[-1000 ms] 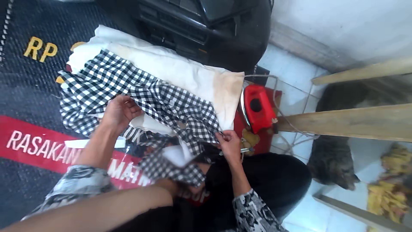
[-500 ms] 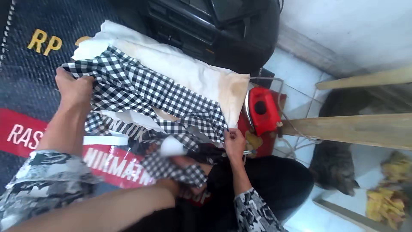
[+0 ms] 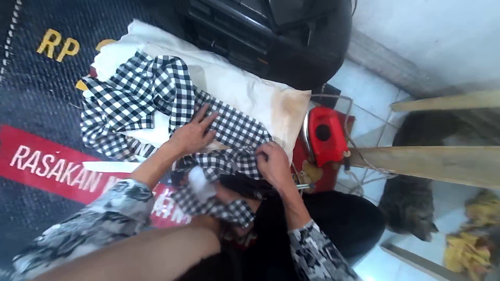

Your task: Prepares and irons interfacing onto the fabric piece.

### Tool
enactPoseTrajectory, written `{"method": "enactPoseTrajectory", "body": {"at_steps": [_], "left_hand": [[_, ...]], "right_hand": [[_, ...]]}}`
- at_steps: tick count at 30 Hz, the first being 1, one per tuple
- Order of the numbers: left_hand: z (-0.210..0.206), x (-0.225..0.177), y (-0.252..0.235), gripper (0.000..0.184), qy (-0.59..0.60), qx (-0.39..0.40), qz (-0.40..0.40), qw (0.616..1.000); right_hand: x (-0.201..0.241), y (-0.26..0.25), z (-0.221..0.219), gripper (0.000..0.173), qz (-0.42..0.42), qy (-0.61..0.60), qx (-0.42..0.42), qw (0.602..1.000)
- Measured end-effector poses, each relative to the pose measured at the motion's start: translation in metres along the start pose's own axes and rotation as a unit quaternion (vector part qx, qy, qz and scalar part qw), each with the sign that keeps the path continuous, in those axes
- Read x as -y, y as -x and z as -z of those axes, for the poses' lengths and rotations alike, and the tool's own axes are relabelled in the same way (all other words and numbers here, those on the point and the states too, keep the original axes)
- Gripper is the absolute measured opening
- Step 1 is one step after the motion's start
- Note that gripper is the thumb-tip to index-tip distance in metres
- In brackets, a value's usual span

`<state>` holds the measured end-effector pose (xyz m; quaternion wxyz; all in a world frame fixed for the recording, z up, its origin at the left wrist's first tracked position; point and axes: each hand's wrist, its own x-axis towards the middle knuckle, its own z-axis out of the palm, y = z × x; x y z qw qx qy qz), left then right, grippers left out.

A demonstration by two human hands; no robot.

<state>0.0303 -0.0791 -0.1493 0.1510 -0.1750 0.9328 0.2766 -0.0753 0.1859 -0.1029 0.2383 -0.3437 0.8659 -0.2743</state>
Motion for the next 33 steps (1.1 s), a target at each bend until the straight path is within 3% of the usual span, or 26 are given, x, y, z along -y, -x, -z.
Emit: {"method": "enactPoseTrajectory", "body": {"at_steps": [3,6,8,10,12,14,16,18,20,21,25,30,33], "left_hand": [[0.011,0.007,0.001,0.064,0.018,0.018,0.028,0.999],[0.018,0.012,0.002,0.069,0.013,0.016,0.058,0.998],[0.019,0.011,0.002,0.070,0.012,0.019,0.066,0.998],[0.019,0.010,0.000,0.071,0.013,0.015,0.071,0.997],[0.020,0.010,0.000,0.072,0.013,0.006,0.077,0.997],[0.021,0.011,0.000,0.075,0.006,0.001,0.083,0.997],[0.022,0.012,-0.002,0.077,-0.007,-0.005,0.091,0.996],[0.024,0.014,-0.004,0.078,-0.028,-0.011,0.100,0.995],[0.028,0.017,-0.005,0.082,-0.038,-0.022,0.109,0.993],[0.031,0.020,-0.007,0.083,-0.038,-0.027,0.109,0.993],[0.033,0.021,-0.003,0.086,-0.033,-0.030,0.108,0.993],[0.036,0.020,-0.002,0.088,-0.040,-0.031,0.125,0.991],[0.035,0.024,-0.004,0.081,-0.026,-0.035,0.126,0.991]], "right_hand": [[-0.037,0.055,0.027,0.013,-0.018,0.023,-0.048,0.998],[-0.063,0.104,0.046,0.026,-0.153,0.058,-0.043,0.986],[-0.061,0.122,0.048,0.036,-0.222,0.060,-0.104,0.968],[-0.050,0.126,0.035,0.036,-0.163,0.046,-0.215,0.962],[-0.030,0.114,0.015,0.043,-0.048,0.004,-0.247,0.968],[-0.002,0.090,-0.009,0.059,0.032,-0.030,-0.179,0.983],[0.022,0.060,-0.033,0.073,0.046,-0.007,-0.058,0.997],[0.028,0.036,-0.055,0.057,0.050,0.002,-0.002,0.999],[0.023,0.027,-0.049,0.031,0.047,-0.029,0.042,0.998],[0.018,0.029,-0.040,0.025,0.061,-0.045,0.039,0.996],[-0.031,0.077,-0.003,0.030,0.099,-0.020,-0.003,0.995],[-0.065,0.125,0.035,0.029,-0.107,0.062,0.163,0.979],[-0.050,0.118,0.040,0.030,-0.134,0.010,0.056,0.989]]}}
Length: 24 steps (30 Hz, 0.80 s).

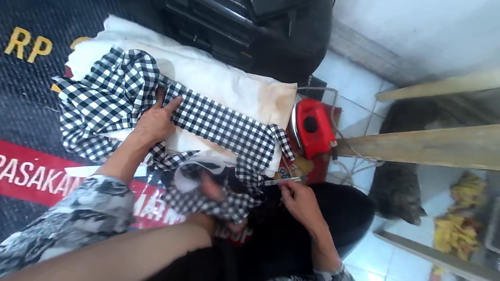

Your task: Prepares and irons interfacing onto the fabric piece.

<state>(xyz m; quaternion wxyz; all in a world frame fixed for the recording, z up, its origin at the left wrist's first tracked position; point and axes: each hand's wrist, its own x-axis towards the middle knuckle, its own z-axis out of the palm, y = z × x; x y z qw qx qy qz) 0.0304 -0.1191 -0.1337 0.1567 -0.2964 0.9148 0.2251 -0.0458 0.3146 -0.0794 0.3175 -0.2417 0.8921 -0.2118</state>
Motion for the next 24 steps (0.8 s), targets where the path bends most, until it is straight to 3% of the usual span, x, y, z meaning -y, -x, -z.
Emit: {"method": "enactPoseTrajectory", "body": {"at_steps": [3,7,10,12,17,18,19,20,22,24], "left_hand": [[-0.002,0.000,0.003,0.067,-0.003,-0.030,0.002,1.000],[-0.009,-0.009,0.011,0.068,-0.059,-0.061,0.052,0.995],[-0.010,-0.013,0.015,0.064,-0.081,-0.070,0.074,0.992],[-0.007,-0.013,0.014,0.065,-0.073,-0.063,0.092,0.991],[-0.006,-0.011,0.015,0.069,-0.029,-0.075,0.127,0.989],[-0.006,-0.011,0.014,0.071,-0.026,-0.076,0.139,0.987],[-0.006,-0.011,0.014,0.071,-0.024,-0.076,0.148,0.986],[-0.005,-0.011,0.014,0.071,-0.021,-0.075,0.151,0.985],[-0.004,-0.009,0.017,0.074,-0.025,-0.079,0.153,0.985],[-0.005,-0.010,0.023,0.078,-0.040,-0.098,0.140,0.985]], "right_hand": [[0.023,-0.039,-0.011,0.036,0.007,-0.084,-0.124,0.989],[0.049,-0.114,-0.011,0.063,-0.120,-0.095,-0.082,0.985],[0.064,-0.151,0.002,0.041,-0.161,-0.050,-0.055,0.984],[0.074,-0.156,0.011,0.031,-0.152,-0.030,-0.066,0.986],[0.079,-0.165,0.004,0.035,-0.093,-0.063,-0.198,0.974],[0.086,-0.163,0.002,0.042,-0.100,-0.064,-0.189,0.975],[0.101,-0.156,0.006,0.053,-0.126,-0.055,-0.123,0.983],[0.120,-0.146,0.015,0.061,-0.147,-0.037,-0.008,0.988],[0.094,-0.130,-0.029,0.064,-0.026,-0.012,-0.144,0.989],[0.069,-0.119,-0.063,0.059,0.025,0.002,-0.207,0.978]]}}
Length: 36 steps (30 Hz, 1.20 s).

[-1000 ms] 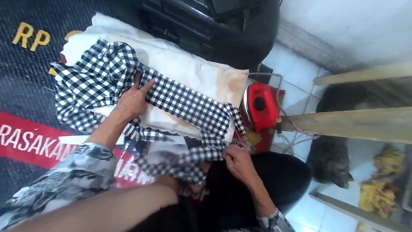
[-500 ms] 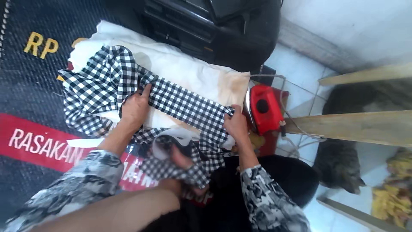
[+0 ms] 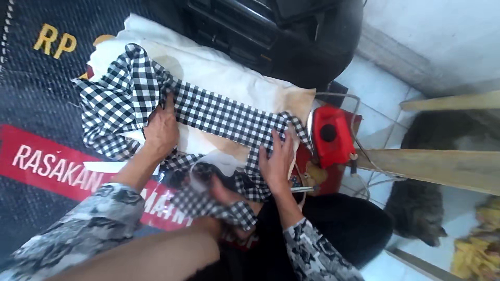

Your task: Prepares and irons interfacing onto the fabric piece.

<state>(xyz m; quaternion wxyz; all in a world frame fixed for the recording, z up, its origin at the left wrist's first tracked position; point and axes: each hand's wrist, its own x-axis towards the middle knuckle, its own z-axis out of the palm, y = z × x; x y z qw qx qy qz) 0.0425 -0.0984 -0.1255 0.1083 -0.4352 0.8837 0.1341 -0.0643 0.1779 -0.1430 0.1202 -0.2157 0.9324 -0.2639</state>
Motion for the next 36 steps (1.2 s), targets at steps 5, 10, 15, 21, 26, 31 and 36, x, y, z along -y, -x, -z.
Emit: {"method": "enactPoseTrajectory", "body": {"at_steps": [5,10,15,21,26,31,36], "left_hand": [[-0.036,-0.001,0.025,0.061,-0.005,-0.127,-0.208,0.970],[-0.048,-0.001,0.051,0.048,0.054,-0.107,-0.260,0.958],[-0.051,0.004,0.056,0.040,0.099,-0.084,-0.294,0.947],[-0.038,0.004,0.066,0.032,0.181,-0.023,-0.299,0.937],[0.000,-0.012,0.088,0.051,0.214,0.230,-0.262,0.912],[0.028,-0.021,0.090,0.072,0.183,0.331,-0.274,0.884],[0.053,-0.023,0.070,0.023,0.276,0.291,-0.303,0.865]], "right_hand": [[-0.027,0.051,-0.021,0.059,0.004,0.058,-0.001,0.998],[-0.029,0.058,0.002,0.059,0.002,0.026,-0.014,1.000],[0.013,0.064,-0.004,0.053,0.112,-0.100,0.058,0.987],[0.047,0.060,-0.011,0.043,0.107,-0.089,0.244,0.960],[0.043,0.058,0.008,0.022,0.017,-0.153,0.193,0.969],[0.032,0.040,0.036,0.024,-0.040,-0.308,0.161,0.937],[0.018,0.020,0.052,0.025,-0.073,-0.333,0.126,0.931]]}}
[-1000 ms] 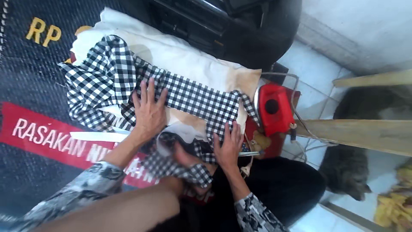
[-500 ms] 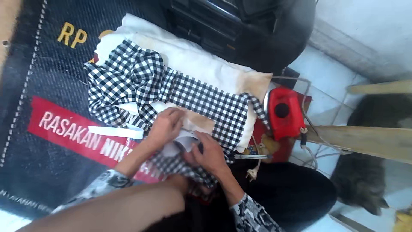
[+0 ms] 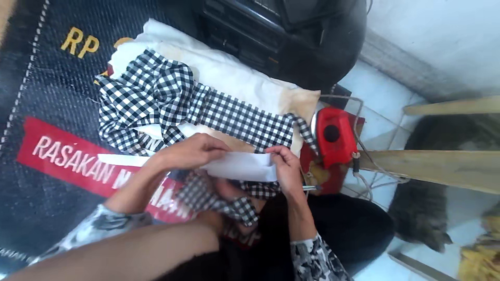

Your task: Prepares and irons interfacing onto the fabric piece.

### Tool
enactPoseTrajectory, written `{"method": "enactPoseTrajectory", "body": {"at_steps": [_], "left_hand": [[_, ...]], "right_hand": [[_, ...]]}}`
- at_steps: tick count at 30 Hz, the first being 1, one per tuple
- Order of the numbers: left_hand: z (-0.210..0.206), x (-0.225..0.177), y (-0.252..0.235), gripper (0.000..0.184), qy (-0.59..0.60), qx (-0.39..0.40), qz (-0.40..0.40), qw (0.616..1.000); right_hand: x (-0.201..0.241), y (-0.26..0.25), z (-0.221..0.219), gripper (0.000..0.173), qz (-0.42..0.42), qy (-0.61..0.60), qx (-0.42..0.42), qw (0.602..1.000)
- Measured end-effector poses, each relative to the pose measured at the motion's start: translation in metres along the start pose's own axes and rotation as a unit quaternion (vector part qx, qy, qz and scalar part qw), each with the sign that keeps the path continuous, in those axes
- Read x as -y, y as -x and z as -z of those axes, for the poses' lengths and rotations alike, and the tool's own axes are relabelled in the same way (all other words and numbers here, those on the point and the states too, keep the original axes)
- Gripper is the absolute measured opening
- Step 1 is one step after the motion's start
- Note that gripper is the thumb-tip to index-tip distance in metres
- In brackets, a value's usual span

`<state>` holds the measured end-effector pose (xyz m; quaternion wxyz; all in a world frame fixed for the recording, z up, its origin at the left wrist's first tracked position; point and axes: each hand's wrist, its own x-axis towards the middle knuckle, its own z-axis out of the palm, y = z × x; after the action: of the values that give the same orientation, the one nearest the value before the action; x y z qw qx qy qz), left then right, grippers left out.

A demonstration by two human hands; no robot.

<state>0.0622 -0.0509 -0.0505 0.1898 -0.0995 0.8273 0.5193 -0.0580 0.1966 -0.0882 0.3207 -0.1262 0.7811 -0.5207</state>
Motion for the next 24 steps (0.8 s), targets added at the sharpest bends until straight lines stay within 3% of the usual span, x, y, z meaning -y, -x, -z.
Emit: {"method": "enactPoseTrajectory", "body": {"at_steps": [3,6,9,14,17,21,24], "left_hand": [[0.019,-0.003,-0.011,0.024,0.108,0.006,0.004,0.994],[0.017,0.006,-0.035,0.022,0.166,-0.075,0.029,0.983],[0.011,0.042,-0.063,0.036,0.013,-0.159,0.031,0.987],[0.017,0.094,-0.067,0.068,-0.179,-0.239,0.077,0.951],[0.036,0.113,-0.052,0.077,-0.252,-0.267,0.095,0.925],[0.067,0.131,-0.028,0.077,-0.292,-0.303,0.136,0.897],[0.087,0.140,-0.015,0.062,-0.320,-0.335,0.176,0.869]], "right_hand": [[-0.001,-0.010,0.010,0.023,-0.006,-0.021,-0.039,0.999],[-0.006,-0.019,0.014,0.034,-0.014,0.006,-0.062,0.998],[-0.004,-0.019,0.004,0.044,0.011,0.086,-0.117,0.989],[-0.042,-0.012,-0.023,0.045,0.071,0.206,-0.041,0.975],[-0.057,-0.014,-0.029,0.046,0.099,0.231,-0.054,0.966],[-0.047,-0.016,-0.024,0.052,0.080,0.213,-0.060,0.972],[-0.038,-0.017,-0.022,0.064,0.044,0.209,-0.044,0.976]]}}
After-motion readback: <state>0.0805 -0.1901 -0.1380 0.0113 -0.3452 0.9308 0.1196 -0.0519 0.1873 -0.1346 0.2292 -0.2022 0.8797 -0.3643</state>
